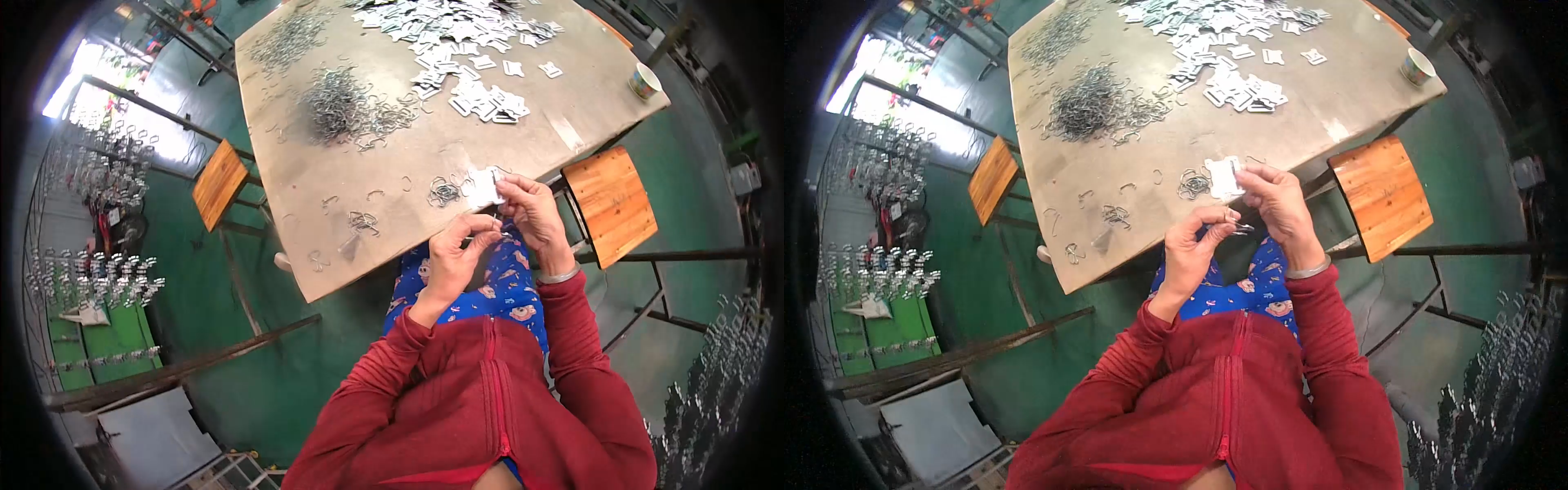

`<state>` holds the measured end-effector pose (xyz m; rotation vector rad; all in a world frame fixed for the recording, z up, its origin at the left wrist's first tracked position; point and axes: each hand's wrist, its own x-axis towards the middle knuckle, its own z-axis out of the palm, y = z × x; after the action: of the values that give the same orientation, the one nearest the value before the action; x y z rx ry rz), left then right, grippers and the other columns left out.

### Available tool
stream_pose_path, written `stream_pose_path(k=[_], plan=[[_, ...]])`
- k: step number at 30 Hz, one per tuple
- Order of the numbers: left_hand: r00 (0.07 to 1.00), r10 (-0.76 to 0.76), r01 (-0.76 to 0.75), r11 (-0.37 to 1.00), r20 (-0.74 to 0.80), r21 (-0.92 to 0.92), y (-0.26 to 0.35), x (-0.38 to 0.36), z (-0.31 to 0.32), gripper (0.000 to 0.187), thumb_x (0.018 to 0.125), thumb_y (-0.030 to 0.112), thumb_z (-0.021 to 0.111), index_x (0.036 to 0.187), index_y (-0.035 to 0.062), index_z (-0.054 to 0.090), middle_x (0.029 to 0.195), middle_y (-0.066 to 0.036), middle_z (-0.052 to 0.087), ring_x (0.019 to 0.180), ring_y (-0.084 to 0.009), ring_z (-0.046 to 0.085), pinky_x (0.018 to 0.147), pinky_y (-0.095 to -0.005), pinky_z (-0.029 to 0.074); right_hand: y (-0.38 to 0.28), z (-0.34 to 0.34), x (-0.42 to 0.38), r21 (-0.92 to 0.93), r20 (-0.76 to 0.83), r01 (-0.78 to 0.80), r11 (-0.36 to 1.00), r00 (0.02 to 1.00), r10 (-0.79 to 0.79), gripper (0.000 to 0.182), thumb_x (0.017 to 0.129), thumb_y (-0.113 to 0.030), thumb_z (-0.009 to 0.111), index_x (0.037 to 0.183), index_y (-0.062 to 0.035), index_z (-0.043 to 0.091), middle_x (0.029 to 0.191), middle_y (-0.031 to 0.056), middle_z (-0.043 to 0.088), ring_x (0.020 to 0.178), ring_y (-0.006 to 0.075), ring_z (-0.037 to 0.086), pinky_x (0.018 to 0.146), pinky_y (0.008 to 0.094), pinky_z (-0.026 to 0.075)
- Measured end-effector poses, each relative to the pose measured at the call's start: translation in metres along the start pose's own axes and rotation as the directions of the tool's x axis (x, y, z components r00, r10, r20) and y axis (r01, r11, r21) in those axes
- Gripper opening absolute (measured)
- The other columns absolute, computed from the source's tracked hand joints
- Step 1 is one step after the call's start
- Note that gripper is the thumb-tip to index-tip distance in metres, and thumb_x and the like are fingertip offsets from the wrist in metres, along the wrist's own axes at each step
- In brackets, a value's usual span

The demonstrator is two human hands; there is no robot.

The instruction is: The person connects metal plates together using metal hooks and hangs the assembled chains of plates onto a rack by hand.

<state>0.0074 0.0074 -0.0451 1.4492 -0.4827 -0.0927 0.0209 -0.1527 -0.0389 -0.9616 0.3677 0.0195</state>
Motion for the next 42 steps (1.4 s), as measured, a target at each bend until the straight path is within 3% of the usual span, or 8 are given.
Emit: stream_pose_path(k=[17,25,29,30,33,35,38,42], plan=[[0.997,-0.071,0.072,0.994,-0.017,0.088,-0.003,-0.001,0.008,0.007,0.08,0.003,0.065,0.086,0.0,0.063,0.082,-0.008,0.066,0.077,-0.0141,0.062,0.07,-0.0263,0.049,-0.018,0.014,-0.035,-0.377,0.001,0.273,0.885,0.956,-0.295,0.012,0.076,-0.006,0.068,0.081,-0.0028,0.057,0.069,-0.0012,0.059,0.061,0.0038,0.052,0.057,0.0176,0.04],[0.999,0.036,-0.043,0.977,0.035,0.208,0.001,0.001,-0.007,0.018,0.075,0.004,0.07,0.091,0.0014,0.063,0.088,-0.009,0.065,0.081,-0.0168,0.062,0.072,-0.0278,0.048,-0.024,0.033,-0.056,-0.646,0.143,0.468,0.603,0.85,-0.507,0.007,0.072,0.001,0.067,0.076,0.0009,0.061,0.066,-0.0001,0.057,0.062,0.0058,0.052,0.058,0.0206,0.042],[0.984,0.159,-0.121,0.927,-0.079,0.354,-0.017,0.021,-0.052,0.027,0.079,0.013,0.067,0.103,0.0016,0.062,0.108,-0.011,0.061,0.089,-0.0197,0.058,0.077,-0.0333,0.046,-0.023,0.035,-0.052,-0.555,0.169,0.496,0.668,0.853,-0.494,0.009,0.071,0.005,0.067,0.074,0.0003,0.061,0.067,0.0003,0.056,0.062,0.0056,0.049,0.057,0.0199,0.039],[0.964,0.054,0.003,0.977,-0.259,0.214,-0.013,0.042,-0.064,0.026,0.081,0.013,0.065,0.105,0.0017,0.062,0.101,-0.01,0.063,0.081,-0.0187,0.058,0.076,-0.0317,0.046,-0.023,0.035,-0.051,-0.539,0.174,0.499,0.678,0.854,-0.49,0.009,0.071,0.006,0.067,0.074,0.0002,0.061,0.067,0.0004,0.056,0.063,0.0056,0.049,0.057,0.0197,0.039],[0.95,0.08,0.137,0.764,-0.302,0.631,-0.032,0.109,-0.131,0.016,0.082,0.016,0.062,0.086,0.0016,0.067,0.079,-0.013,0.065,0.072,-0.0263,0.06,0.069,-0.0327,0.047,-0.025,0.036,-0.046,-0.529,0.145,0.433,0.729,0.893,-0.426,0.01,0.07,0.007,0.067,0.074,0.0005,0.061,0.068,0.0001,0.057,0.063,0.0053,0.05,0.058,0.0195,0.039],[0.964,0.221,0.0,0.549,-0.146,0.836,-0.077,0.142,-0.168,0.015,0.081,0.016,0.061,0.083,0.0039,0.069,0.078,-0.013,0.063,0.074,-0.0259,0.06,0.067,-0.0362,0.047,-0.025,0.035,-0.044,-0.547,0.13,0.419,0.725,0.898,-0.421,0.01,0.071,0.007,0.067,0.074,0.0007,0.06,0.069,0.0,0.057,0.063,0.0051,0.05,0.058,0.0193,0.039],[0.986,0.074,-0.159,0.19,0.147,0.969,-0.093,0.158,-0.181,0.011,0.075,0.014,0.062,0.073,0.0033,0.066,0.077,-0.014,0.06,0.079,-0.0311,0.057,0.075,-0.0411,0.046,-0.029,0.036,-0.042,-0.546,0.129,0.417,0.727,0.899,-0.418,0.01,0.071,0.007,0.066,0.073,0.0002,0.059,0.069,-0.0004,0.056,0.065,0.0054,0.05,0.06,0.0189,0.039],[0.982,0.148,-0.139,0.16,0.115,0.977,-0.113,0.156,-0.177,0.014,0.074,0.006,0.057,0.086,0.0003,0.055,0.089,-0.017,0.053,0.088,-0.0338,0.052,0.077,-0.0432,0.044,-0.028,0.026,-0.04,-0.534,0.106,0.4,0.745,0.906,-0.411,0.012,0.071,0.009,0.065,0.072,-0.001,0.057,0.07,-0.0008,0.055,0.067,0.0052,0.049,0.063,0.0189,0.038]])
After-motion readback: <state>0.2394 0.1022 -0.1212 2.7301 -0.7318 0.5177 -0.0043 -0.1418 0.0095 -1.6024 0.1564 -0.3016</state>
